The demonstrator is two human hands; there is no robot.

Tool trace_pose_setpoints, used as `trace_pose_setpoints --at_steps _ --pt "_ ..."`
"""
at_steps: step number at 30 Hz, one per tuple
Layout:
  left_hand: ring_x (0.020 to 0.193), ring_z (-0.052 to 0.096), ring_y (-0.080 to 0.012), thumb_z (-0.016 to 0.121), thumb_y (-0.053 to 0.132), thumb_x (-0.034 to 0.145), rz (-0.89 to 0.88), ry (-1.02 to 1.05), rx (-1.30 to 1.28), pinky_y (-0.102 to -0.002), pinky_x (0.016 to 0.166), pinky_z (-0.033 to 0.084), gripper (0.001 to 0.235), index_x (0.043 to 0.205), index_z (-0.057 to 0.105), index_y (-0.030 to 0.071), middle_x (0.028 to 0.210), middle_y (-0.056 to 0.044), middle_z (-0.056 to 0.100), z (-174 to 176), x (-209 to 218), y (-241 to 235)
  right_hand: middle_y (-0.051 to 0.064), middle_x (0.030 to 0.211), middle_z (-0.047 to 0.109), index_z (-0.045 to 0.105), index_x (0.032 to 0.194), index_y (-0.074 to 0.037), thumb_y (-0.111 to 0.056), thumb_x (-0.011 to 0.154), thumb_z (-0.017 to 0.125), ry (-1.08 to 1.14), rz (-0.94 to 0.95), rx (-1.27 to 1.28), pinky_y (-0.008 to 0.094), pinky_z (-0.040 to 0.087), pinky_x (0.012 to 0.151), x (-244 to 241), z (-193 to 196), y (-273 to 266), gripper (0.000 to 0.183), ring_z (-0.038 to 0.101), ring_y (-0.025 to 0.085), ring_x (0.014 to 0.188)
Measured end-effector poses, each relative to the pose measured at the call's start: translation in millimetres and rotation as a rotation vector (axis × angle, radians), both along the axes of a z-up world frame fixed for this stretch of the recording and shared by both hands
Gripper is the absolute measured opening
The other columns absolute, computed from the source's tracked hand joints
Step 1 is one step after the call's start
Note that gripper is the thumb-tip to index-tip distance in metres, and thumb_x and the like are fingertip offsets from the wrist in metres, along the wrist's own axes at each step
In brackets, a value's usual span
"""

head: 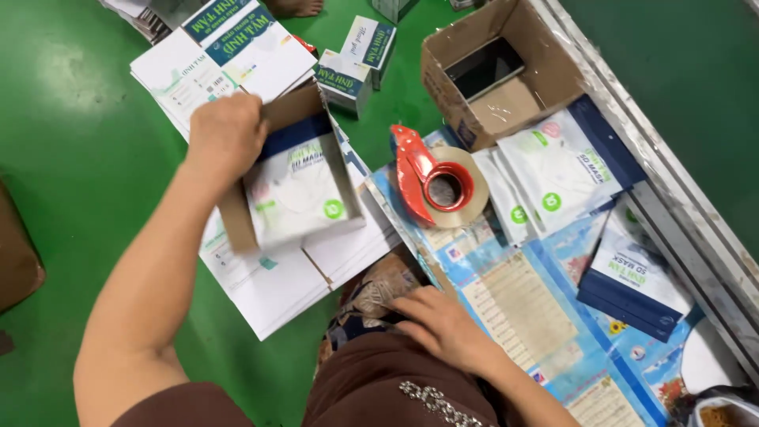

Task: Packing face masks into plastic bags and cardboard boxes.

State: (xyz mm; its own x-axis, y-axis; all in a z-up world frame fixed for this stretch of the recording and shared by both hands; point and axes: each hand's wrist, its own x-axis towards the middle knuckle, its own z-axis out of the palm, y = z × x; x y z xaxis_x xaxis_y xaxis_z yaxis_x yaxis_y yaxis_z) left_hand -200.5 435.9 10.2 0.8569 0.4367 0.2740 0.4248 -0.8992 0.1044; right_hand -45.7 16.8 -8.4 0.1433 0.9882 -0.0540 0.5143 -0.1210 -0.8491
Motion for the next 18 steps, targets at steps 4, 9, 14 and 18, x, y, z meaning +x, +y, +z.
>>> trace_pose_setpoints --at_steps 4,9,14,18 --pt "0.082 0.069 -0.033 0.069 0.016 0.095 0.108 0.019 0.096 -0.046 0.072 0.053 0.01 0.094 0.066 0.006 0.09 -0.013 0.069 -12 -32 -22 0.018 0.123 0.059 0.063 0.129 -0.007 -0.02 0.089 0.077 -0.337 0.229 0.447 0.049 0.048 0.1 -35 30 68 0.044 0.058 0.04 0.116" --pt "0.086 0.069 -0.0329 0.061 0.025 0.094 0.083 0.198 -0.145 -0.048 0.071 0.055 0.017 0.095 0.067 0.009 0.092 -0.011 0.07 3 -41 -60 0.024 0.137 0.056 0.057 0.135 -0.006 -0.025 0.084 0.076 -0.529 0.294 0.566 0.056 0.038 0.115 -38 -15 172 0.058 0.051 0.042 0.128" --pt "0.102 0.066 -0.0427 0.074 0.053 0.084 -0.03 0.7 -0.28 -0.045 0.084 0.058 0.089 0.135 0.042 -0.012 0.141 -0.039 0.041 -4 -28 -89 0.024 0.151 0.051 0.055 0.14 -0.002 -0.026 0.095 0.071 -0.281 0.442 0.313 0.052 0.03 0.123 -16 -37 182 0.053 0.042 0.038 0.147" --pt "0.107 0.062 -0.0476 0.081 0.057 0.079 0.027 0.868 -0.35 -0.048 0.082 0.059 0.113 0.138 0.033 -0.027 0.137 -0.044 0.04 4 -5 -91 0.015 0.129 0.075 0.077 0.128 -0.007 -0.033 0.098 0.076 0.35 0.355 -0.351 0.038 0.057 0.116 56 -25 148 0.039 0.076 0.024 0.126"
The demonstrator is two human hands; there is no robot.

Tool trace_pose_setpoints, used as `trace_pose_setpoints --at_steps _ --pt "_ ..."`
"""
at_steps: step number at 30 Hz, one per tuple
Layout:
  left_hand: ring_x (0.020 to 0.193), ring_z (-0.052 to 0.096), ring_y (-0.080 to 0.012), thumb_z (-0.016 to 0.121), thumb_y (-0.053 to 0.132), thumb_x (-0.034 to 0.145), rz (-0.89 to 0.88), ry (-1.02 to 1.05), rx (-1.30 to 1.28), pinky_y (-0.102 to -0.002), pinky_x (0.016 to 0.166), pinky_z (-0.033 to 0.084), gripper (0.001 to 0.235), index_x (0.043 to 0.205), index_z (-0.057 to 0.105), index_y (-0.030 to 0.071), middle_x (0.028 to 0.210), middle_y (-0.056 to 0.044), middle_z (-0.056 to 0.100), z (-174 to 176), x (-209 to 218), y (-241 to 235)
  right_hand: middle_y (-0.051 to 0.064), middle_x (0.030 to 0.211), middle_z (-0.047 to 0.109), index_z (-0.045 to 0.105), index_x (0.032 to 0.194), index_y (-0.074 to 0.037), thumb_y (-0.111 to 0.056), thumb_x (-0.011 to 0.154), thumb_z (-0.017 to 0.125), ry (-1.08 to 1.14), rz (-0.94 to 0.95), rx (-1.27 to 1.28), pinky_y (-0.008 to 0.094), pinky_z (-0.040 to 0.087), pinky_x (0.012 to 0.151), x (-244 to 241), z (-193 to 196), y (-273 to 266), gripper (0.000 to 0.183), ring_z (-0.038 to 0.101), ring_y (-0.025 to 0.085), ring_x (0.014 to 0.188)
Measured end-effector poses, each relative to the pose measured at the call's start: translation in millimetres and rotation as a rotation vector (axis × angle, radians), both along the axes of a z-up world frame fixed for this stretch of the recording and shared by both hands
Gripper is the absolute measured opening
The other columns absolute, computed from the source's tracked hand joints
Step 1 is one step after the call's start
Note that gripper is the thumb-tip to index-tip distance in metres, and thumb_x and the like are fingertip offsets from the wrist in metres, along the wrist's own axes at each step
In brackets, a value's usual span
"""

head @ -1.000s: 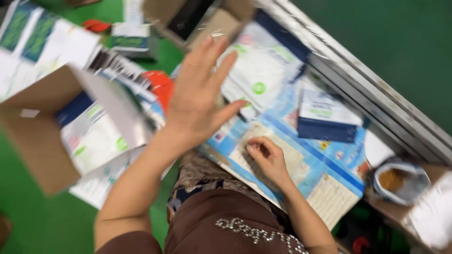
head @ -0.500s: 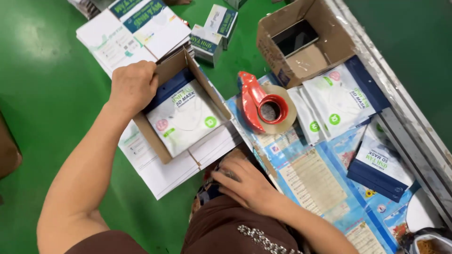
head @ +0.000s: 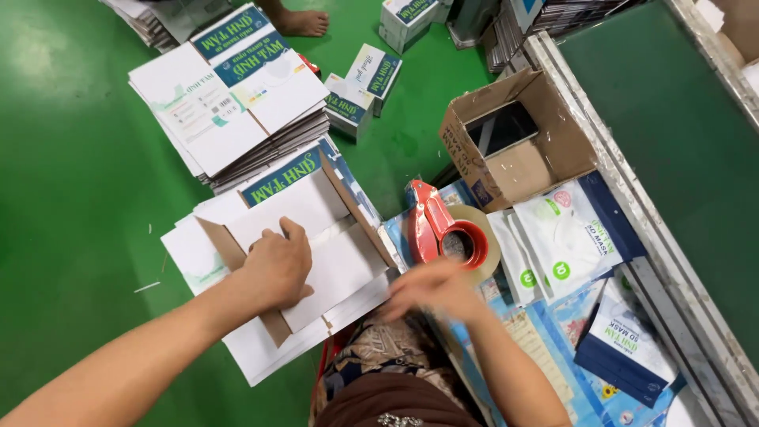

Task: Packing face masks into plastic bags and cardboard boxes.

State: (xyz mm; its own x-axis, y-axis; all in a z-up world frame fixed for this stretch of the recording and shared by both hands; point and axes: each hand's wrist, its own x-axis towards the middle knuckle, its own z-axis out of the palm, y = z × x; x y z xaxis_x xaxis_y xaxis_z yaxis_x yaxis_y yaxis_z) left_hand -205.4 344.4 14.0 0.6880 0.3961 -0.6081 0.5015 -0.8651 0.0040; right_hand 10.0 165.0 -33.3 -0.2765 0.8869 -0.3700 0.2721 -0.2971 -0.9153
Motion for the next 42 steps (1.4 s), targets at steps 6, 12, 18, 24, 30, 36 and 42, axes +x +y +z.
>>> trace_pose_setpoints --at_steps 6,12,18,24,30,36,42 --pt "0.096 0.068 -0.0445 0.07 0.055 0.092 -0.245 0.066 0.061 -0.046 0.076 0.059 0.086 0.127 0.052 -0.021 0.134 -0.048 0.043 16 -8 8 0.019 0.164 0.043 0.046 0.157 -0.005 -0.027 0.11 0.054 0.018 -0.427 0.575 0.05 0.04 0.118 -17 -32 74 0.053 0.044 0.033 0.149" --pt "0.105 0.07 -0.0354 0.071 0.031 0.089 0.504 -1.173 0.016 -0.041 0.094 0.056 0.04 0.113 0.072 0.0 0.12 -0.016 0.07 -9 -65 28 0.001 0.165 0.035 0.049 0.151 -0.019 -0.04 0.099 0.06 -0.923 -0.07 0.591 0.06 0.047 0.095 -73 -15 75 0.057 0.038 0.054 0.138" --pt "0.092 0.069 -0.0432 0.067 0.056 0.089 0.395 -1.112 0.315 -0.05 0.08 0.055 0.061 0.107 0.072 -0.002 0.1 -0.025 0.073 -58 5 53 0.006 0.158 0.044 0.052 0.144 -0.015 -0.037 0.092 0.071 -0.928 -0.245 0.695 0.058 0.039 0.11 -61 -24 35 0.06 0.042 0.048 0.138" --pt "0.074 0.071 -0.0399 0.058 0.076 0.087 0.59 -0.664 0.112 -0.052 0.068 0.055 0.076 0.089 0.071 0.002 0.077 -0.023 0.072 -64 2 69 0.028 0.128 0.056 0.052 0.129 0.007 -0.034 0.067 0.087 -1.153 -0.669 0.442 0.054 0.039 0.1 6 -35 -47 0.083 0.051 0.048 0.118" --pt "0.068 0.069 -0.0427 0.056 0.075 0.093 0.726 -0.704 0.299 -0.054 0.064 0.053 0.077 0.083 0.069 -0.001 0.071 -0.024 0.07 -89 -26 61 0.023 0.097 0.071 0.065 0.122 0.007 -0.041 0.078 0.084 -1.251 -0.529 0.54 0.05 0.05 0.083 25 -27 -35 0.068 0.064 0.041 0.084" --pt "0.068 0.067 -0.044 0.056 0.073 0.097 0.794 -0.767 0.302 -0.055 0.065 0.052 0.077 0.08 0.066 -0.001 0.072 -0.025 0.068 -84 -25 46 0.006 0.1 0.074 0.068 0.101 0.008 -0.015 0.09 0.069 0.396 -1.018 0.391 0.03 0.056 0.075 25 -27 -57 0.026 0.069 0.014 0.084" --pt "0.075 0.068 -0.0437 0.061 0.051 0.092 0.791 -0.828 0.194 -0.054 0.069 0.051 0.051 0.084 0.065 0.001 0.074 -0.023 0.07 -99 -41 49 0.002 0.09 0.071 0.073 0.11 0.006 -0.019 0.077 0.072 0.156 -0.616 0.228 0.026 0.053 0.071 -42 10 14 0.041 0.063 0.009 0.079"
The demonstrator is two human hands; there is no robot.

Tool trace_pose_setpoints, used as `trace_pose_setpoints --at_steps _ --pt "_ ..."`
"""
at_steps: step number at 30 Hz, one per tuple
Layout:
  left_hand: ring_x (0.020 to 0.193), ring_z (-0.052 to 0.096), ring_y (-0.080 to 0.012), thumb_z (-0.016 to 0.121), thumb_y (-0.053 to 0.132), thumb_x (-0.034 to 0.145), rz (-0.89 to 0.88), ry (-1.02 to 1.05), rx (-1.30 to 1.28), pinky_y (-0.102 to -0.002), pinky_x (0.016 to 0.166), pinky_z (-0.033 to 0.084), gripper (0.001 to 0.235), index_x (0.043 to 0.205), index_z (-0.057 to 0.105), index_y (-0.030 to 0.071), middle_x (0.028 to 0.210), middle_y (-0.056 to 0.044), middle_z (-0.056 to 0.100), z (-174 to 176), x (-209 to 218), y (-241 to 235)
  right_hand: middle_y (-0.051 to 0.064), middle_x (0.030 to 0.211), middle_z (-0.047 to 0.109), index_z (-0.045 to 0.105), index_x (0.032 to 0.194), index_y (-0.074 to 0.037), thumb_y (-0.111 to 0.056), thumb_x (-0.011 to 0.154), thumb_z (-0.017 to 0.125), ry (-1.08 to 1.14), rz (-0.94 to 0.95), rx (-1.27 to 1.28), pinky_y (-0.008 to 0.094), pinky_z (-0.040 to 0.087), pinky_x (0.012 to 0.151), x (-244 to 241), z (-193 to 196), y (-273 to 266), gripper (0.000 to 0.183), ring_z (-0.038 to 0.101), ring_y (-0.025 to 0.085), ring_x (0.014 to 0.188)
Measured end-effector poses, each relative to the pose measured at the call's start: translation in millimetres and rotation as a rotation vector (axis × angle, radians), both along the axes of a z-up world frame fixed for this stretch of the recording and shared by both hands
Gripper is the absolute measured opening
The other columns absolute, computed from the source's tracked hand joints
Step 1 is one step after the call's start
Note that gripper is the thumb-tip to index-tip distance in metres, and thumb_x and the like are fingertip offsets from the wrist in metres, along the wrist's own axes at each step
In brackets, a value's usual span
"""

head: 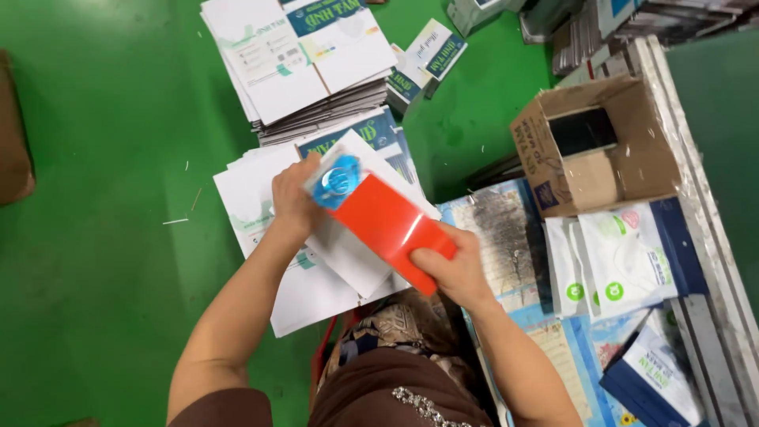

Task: Packing face masks into plastic bags and cardboard boxes.

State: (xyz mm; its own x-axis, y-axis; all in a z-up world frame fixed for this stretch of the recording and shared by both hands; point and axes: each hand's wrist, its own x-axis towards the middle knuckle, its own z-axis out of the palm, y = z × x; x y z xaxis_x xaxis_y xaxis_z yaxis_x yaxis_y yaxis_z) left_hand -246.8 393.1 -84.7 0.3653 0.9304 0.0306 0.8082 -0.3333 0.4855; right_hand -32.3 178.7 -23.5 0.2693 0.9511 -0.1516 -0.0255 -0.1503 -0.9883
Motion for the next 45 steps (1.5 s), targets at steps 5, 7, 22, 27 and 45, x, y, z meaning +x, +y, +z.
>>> trace_pose_setpoints --at_steps 5,7,22,27,45 --pt "0.082 0.068 -0.0275 0.059 0.057 0.095 0.07 -0.621 -0.308 -0.041 0.072 0.054 0.057 0.105 0.076 0.004 0.088 -0.013 0.074 36 -23 19 0.004 0.089 0.073 0.074 0.112 0.006 -0.04 0.084 0.077 -0.091 0.064 0.093 0.026 0.053 0.072 2 -4 -6 0.054 0.065 0.009 0.08" --pt "0.083 0.069 -0.0211 0.056 0.055 0.097 0.001 -0.778 -0.564 -0.037 0.072 0.054 0.055 0.105 0.077 0.005 0.09 -0.009 0.076 64 -26 20 0.004 0.088 0.073 0.074 0.112 0.006 -0.042 0.084 0.077 -0.072 0.075 0.096 0.026 0.053 0.071 3 -4 -7 0.055 0.066 0.009 0.078" --pt "0.061 0.058 -0.007 0.075 0.018 0.09 -0.07 -0.879 -0.781 -0.022 0.054 0.047 0.017 0.095 0.081 0.003 0.075 -0.002 0.073 95 -31 30 0.01 0.105 0.075 0.063 0.132 0.005 -0.039 0.083 0.078 -0.1 0.175 -0.073 0.03 0.055 0.083 -2 64 -4 0.067 0.069 0.014 0.094" --pt "0.06 0.057 -0.0053 0.078 0.016 0.087 0.027 -0.836 -0.682 -0.02 0.052 0.044 0.014 0.092 0.08 0.003 0.072 -0.002 0.07 81 -46 58 0.013 0.117 0.076 0.053 0.144 0.001 -0.043 0.085 0.073 -0.26 0.25 -0.127 0.033 0.055 0.092 -7 103 15 0.077 0.072 0.019 0.107" --pt "0.108 0.065 -0.0257 0.07 0.054 0.094 -0.098 -0.399 -0.422 -0.037 0.091 0.053 0.051 0.122 0.071 0.012 0.109 -0.01 0.067 -53 -30 52 0.018 0.103 0.079 0.066 0.129 -0.002 -0.057 0.086 0.064 -0.541 0.341 -0.313 0.034 0.059 0.082 -28 109 100 0.07 0.078 0.023 0.094"
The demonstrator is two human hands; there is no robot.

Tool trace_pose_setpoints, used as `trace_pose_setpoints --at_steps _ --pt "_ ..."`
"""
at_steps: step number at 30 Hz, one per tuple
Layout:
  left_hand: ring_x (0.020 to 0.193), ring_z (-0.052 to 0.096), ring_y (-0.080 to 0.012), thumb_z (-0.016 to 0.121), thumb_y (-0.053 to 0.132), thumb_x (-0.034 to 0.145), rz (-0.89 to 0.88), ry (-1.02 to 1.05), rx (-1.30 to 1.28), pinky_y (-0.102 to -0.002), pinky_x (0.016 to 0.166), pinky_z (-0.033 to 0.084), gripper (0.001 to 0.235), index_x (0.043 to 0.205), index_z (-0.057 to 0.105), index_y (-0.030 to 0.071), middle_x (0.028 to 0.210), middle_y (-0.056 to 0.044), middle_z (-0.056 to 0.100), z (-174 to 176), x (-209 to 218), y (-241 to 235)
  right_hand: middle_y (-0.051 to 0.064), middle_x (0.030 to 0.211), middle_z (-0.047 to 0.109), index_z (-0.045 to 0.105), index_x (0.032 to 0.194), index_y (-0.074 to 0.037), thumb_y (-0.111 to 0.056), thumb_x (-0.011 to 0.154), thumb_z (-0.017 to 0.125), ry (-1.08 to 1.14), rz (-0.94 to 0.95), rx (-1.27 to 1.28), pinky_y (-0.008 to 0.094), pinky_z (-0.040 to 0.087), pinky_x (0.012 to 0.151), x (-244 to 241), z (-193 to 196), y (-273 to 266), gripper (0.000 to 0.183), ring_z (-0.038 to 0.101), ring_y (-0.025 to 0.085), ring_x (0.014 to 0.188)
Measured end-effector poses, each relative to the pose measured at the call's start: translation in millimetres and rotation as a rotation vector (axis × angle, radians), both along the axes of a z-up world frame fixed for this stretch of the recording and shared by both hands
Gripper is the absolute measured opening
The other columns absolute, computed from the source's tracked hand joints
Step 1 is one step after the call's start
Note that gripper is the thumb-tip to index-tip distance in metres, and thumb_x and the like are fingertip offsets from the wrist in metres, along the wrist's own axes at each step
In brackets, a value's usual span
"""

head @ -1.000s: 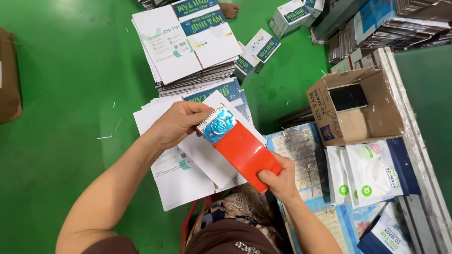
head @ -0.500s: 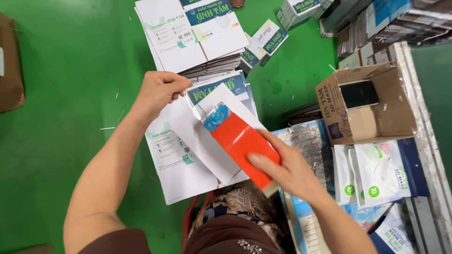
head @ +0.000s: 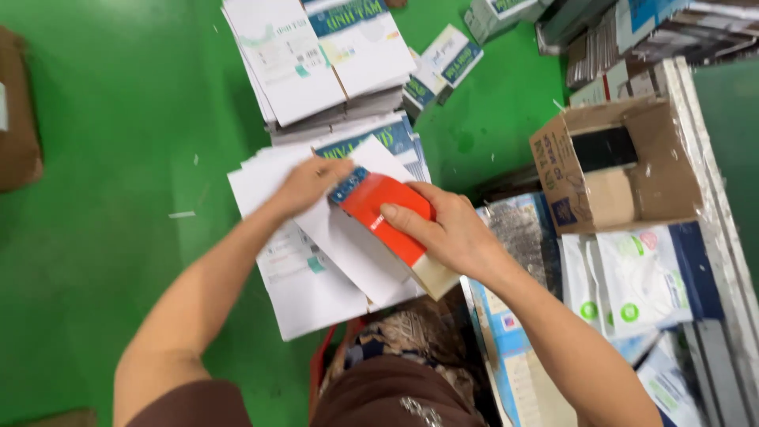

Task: Packing face masks into plastic bags and cardboard boxes.

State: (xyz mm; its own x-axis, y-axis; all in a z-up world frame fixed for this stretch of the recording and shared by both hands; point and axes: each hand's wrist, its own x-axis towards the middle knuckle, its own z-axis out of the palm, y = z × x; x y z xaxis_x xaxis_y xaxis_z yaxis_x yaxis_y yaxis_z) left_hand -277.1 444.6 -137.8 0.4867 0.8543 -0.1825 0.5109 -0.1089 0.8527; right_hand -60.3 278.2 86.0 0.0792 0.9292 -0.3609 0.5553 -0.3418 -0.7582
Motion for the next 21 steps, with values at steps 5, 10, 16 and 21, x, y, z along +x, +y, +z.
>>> trace_pose_setpoints --at_steps 5,10,16,21 --pt "0.092 0.068 -0.0319 0.057 0.066 0.093 -0.052 0.236 0.042 -0.043 0.08 0.052 0.059 0.098 0.082 0.013 0.085 -0.013 0.073 69 9 -17 0.016 0.104 0.078 0.056 0.139 0.0 -0.05 0.09 0.065 0.025 0.046 -0.009 0.032 0.056 0.084 33 -1 -48 0.071 0.076 0.019 0.096" --pt "0.081 0.07 -0.0359 0.053 0.07 0.095 -0.025 0.377 -0.087 -0.046 0.078 0.053 0.067 0.095 0.081 0.009 0.074 -0.018 0.071 83 11 -25 0.015 0.102 0.078 0.058 0.14 -0.005 -0.052 0.083 0.066 0.049 0.002 -0.225 0.035 0.059 0.082 92 -20 -174 0.075 0.076 0.023 0.093" --pt "0.091 0.071 -0.0354 0.058 0.066 0.092 -0.166 0.325 -0.023 -0.043 0.084 0.053 0.066 0.112 0.076 0.005 0.095 -0.021 0.074 61 0 -21 0.02 0.092 0.077 0.049 0.148 -0.005 -0.053 0.084 0.068 -0.295 0.091 -0.265 0.042 0.058 0.076 28 -58 -157 0.082 0.076 0.033 0.081" --pt "0.092 0.074 -0.0264 0.065 0.055 0.091 -0.054 0.202 -0.068 -0.038 0.085 0.055 0.058 0.113 0.075 0.003 0.102 -0.017 0.079 40 -43 -32 0.018 0.081 0.072 0.051 0.143 0.001 -0.049 0.087 0.073 -0.68 0.175 0.189 0.046 0.055 0.06 18 -93 -158 0.078 0.069 0.036 0.061"
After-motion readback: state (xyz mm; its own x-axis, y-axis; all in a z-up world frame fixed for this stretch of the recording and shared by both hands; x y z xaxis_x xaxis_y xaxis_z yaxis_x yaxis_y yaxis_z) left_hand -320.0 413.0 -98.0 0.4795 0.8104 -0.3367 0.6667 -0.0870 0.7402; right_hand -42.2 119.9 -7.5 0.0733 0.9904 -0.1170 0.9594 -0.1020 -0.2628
